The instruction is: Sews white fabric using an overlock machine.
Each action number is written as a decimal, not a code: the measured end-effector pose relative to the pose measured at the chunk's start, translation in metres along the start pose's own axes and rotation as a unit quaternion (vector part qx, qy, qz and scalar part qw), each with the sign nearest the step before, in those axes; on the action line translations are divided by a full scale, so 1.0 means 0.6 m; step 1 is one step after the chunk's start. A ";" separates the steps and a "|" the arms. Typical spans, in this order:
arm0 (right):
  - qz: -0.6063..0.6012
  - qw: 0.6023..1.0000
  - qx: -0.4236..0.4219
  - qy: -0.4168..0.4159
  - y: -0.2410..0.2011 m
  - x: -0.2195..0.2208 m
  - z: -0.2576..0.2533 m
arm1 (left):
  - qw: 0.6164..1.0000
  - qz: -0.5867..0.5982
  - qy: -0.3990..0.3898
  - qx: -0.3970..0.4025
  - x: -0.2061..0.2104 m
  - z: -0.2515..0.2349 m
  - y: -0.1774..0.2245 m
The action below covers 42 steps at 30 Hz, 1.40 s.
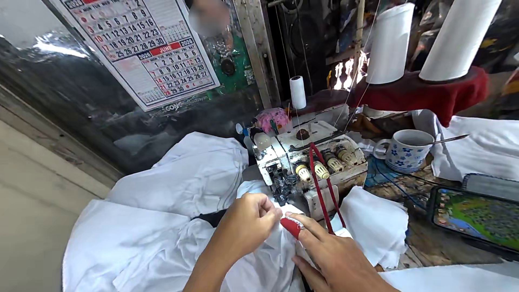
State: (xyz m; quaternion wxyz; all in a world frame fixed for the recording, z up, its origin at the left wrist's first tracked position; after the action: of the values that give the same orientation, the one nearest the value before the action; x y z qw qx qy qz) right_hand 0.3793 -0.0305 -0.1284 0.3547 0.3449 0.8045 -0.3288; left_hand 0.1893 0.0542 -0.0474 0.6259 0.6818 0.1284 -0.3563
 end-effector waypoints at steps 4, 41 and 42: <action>0.007 1.000 -0.003 -0.013 0.001 -0.004 0.002 | 0.971 -0.117 0.172 0.119 0.029 0.023 -0.036; -0.113 0.970 0.102 -0.189 -0.028 -0.005 -0.047 | 0.962 -0.086 0.163 0.199 -0.008 -0.036 -0.085; -0.131 0.957 0.108 -0.236 -0.035 -0.005 -0.064 | 0.969 -0.052 0.155 0.186 -0.015 -0.047 -0.097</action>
State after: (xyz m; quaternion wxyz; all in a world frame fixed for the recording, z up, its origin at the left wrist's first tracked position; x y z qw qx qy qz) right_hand 0.3510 -0.0133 -0.0997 0.4487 0.1850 0.6956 -0.5298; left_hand 0.1556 0.0941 -0.0870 0.4416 0.8253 0.1907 -0.2959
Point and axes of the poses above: each hand's wrist, its own z-axis away from the middle knuckle, its own x-axis out of the palm, y = z × x, the point moved 2 cm from there along -z, towards the middle knuckle, and after that the axes turned 12 degrees about z, right-handed, at the moved point
